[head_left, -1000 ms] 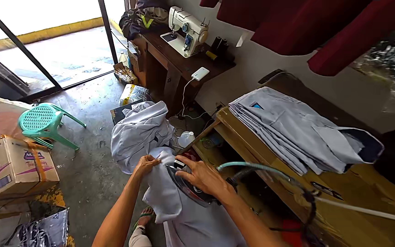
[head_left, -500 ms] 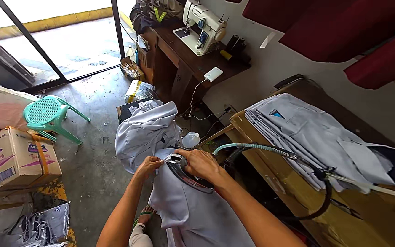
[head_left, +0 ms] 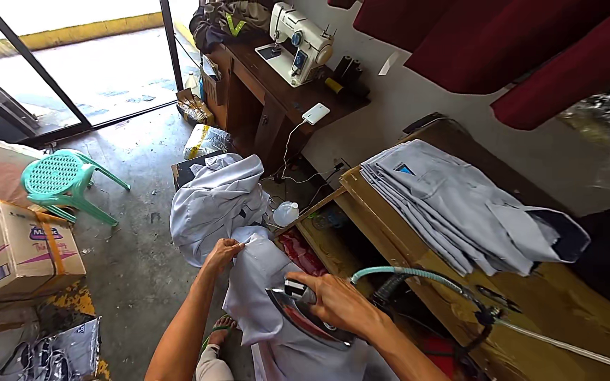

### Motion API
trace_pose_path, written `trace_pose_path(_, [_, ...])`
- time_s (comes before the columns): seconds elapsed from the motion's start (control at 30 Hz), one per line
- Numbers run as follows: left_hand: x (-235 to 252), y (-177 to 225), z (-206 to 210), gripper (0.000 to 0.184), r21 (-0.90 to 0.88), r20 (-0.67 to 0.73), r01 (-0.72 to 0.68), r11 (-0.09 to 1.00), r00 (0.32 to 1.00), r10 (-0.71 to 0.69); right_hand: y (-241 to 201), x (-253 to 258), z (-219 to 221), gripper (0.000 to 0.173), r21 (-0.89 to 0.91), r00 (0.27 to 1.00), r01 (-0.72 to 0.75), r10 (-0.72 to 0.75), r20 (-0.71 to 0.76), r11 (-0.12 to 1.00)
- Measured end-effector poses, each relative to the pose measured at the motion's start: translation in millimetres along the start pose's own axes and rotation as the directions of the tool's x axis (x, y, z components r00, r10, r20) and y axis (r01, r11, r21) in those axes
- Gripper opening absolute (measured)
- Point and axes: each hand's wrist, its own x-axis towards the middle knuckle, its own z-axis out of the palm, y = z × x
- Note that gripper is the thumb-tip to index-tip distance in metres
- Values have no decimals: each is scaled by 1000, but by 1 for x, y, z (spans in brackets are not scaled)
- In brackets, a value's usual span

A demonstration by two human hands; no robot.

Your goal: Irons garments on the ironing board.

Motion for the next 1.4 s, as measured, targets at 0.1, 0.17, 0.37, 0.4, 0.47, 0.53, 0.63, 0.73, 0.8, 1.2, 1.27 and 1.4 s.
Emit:
trace_pose_path(0.1, [-8, 16, 3, 28, 385, -92, -36, 922, 993, 77, 11, -24, 19, 60, 83, 994, -52, 59, -88, 995])
trace_pose_path(0.17, [-20, 31, 17, 36, 620, -47, -169, 766, 967, 252, 16, -33, 27, 65, 191, 971, -95, 133, -196, 977])
trace_pose_path(0.37, [-10, 16, 51, 50, 705, 256, -407, 580, 910, 328, 16, 15, 13, 66, 379, 897, -182, 311, -314, 908])
trace_pose_path(0.4, [-5, 10, 49, 51, 681, 257, -416, 602, 906, 336, 18, 24, 11, 66, 391, 893, -173, 311, -325, 904])
trace_pose_path(0.47, [0, 3, 44, 52, 614, 264, -432, 660, 901, 344, 20, 32, 8, 66, 372, 911, -136, 264, -318, 918])
trace_pose_path(0.53, [5, 6, 39, 53, 569, 284, -426, 704, 904, 318, 13, 28, 11, 67, 298, 937, -110, 199, -287, 948])
trace_pose_path(0.63, [7, 7, 40, 52, 580, 286, -428, 693, 904, 318, 0, 8, 24, 59, 227, 963, -131, 178, -204, 965])
trace_pose_path(0.73, [-2, 13, 49, 51, 672, 247, -414, 615, 907, 341, -10, -19, 40, 56, 194, 971, -170, 198, -136, 966])
trace_pose_path(0.8, [-11, 15, 60, 49, 749, 216, -424, 508, 882, 418, -10, -36, 54, 56, 178, 971, -168, 194, -139, 970])
trace_pose_path(1.2, [5, 13, 46, 63, 364, 267, -456, 812, 887, 378, -7, 17, 23, 52, 316, 897, -249, 341, -281, 915])
trace_pose_path(1.27, [4, 14, 46, 62, 371, 257, -443, 816, 893, 368, -8, 17, 23, 52, 283, 922, -214, 289, -257, 935])
trace_pose_path(1.4, [-9, 19, 68, 57, 735, 192, -368, 570, 918, 346, -17, -20, 54, 52, 221, 956, -162, 209, -208, 962])
